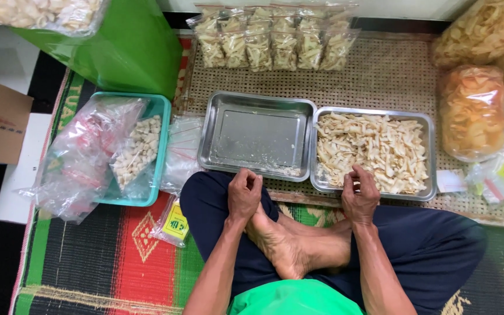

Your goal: Manually filling small plastic bags with dried snacks from a metal tray while sitting on the floor.

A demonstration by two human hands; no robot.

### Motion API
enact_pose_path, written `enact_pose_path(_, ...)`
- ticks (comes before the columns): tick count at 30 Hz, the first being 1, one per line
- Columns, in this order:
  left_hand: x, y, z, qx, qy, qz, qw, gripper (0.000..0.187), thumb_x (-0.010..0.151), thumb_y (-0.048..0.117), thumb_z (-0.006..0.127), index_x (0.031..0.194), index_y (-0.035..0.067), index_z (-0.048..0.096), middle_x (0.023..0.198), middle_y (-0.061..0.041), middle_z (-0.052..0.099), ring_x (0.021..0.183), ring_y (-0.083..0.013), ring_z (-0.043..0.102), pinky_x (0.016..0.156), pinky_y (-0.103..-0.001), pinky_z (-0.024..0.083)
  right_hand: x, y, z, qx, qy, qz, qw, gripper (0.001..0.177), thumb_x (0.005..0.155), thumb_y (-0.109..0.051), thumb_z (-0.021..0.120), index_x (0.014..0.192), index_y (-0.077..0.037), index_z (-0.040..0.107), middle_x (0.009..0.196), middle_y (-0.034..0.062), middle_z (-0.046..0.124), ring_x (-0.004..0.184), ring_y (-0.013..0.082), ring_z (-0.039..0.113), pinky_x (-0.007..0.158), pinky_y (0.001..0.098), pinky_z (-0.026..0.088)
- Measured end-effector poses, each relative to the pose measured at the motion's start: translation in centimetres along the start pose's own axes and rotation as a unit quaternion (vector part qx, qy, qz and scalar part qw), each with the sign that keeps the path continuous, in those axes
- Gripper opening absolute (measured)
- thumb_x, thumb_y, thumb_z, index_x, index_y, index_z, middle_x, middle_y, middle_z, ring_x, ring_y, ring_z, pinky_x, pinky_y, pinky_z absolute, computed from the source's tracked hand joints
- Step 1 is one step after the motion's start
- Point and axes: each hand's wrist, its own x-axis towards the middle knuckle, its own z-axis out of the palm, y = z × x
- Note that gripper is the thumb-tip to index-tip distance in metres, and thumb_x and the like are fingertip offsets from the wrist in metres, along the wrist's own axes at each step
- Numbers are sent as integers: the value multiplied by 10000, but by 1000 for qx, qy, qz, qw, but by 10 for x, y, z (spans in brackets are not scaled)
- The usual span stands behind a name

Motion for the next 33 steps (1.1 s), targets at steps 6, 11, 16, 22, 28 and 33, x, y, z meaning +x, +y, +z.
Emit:
enact_pose_path(6, -3, 9, -9, -13, 40, 17, 999, 147, 888, 152, 747, 811, 84, 643, 683, -141, 629, 653, -348, 666, 565, -383, 544, 7, -42, 20, -11, -49, -21, 999, 216, 899, 37, 771, 1110, 4, 736, 902, 123, 707, 779, 260, 707, 546, 298, 581)
enact_pose_path(11, 0, 46, -54, 11, 133, 113, 985, 85, 883, 54, 742, 863, 49, 659, 774, -107, 657, 679, -306, 674, 594, -354, 577, 35, -104, 83, 27, -138, -75, 987, 129, 894, 18, 771, 1010, -34, 754, 873, 89, 713, 773, 250, 713, 539, 285, 585)
enact_pose_path(16, 6, 23, -94, 72, 212, 136, 965, 67, 894, 38, 734, 900, 47, 667, 851, -85, 662, 720, -267, 677, 622, -339, 583, 59, -179, 176, 94, -275, -94, 952, 110, 894, -33, 785, 999, -37, 755, 908, 106, 715, 825, 298, 733, 610, 347, 620)
enact_pose_path(22, 9, 9, -99, 69, 231, 90, 966, 87, 880, 49, 729, 879, 54, 642, 834, -77, 653, 679, -254, 663, 546, -319, 558, 35, -222, 294, 95, -475, -90, 870, 104, 878, -140, 757, 964, -81, 759, 896, 130, 729, 866, 373, 727, 703, 500, 600)
enact_pose_path(28, 18, 11, -108, 52, 237, 66, 968, 65, 910, 48, 694, 888, 56, 633, 823, -64, 648, 662, -254, 662, 522, -321, 554, 6, -224, 347, -160, -474, -245, 831, 537, 611, -473, 917, 950, -94, 745, 887, 88, 663, 919, 339, 688, 685, 474, 611)
enact_pose_path(33, 23, 6, -107, 29, 227, 74, 971, 78, 920, 39, 682, 880, 70, 623, 798, -56, 621, 617, -244, 631, 480, -312, 534, -8, -198, 360, -109, -408, -209, 882, 132, 752, -213, 743, 684, -128, 669, 665, 43, 573, 732, 285, 631, 547, 388, 529)
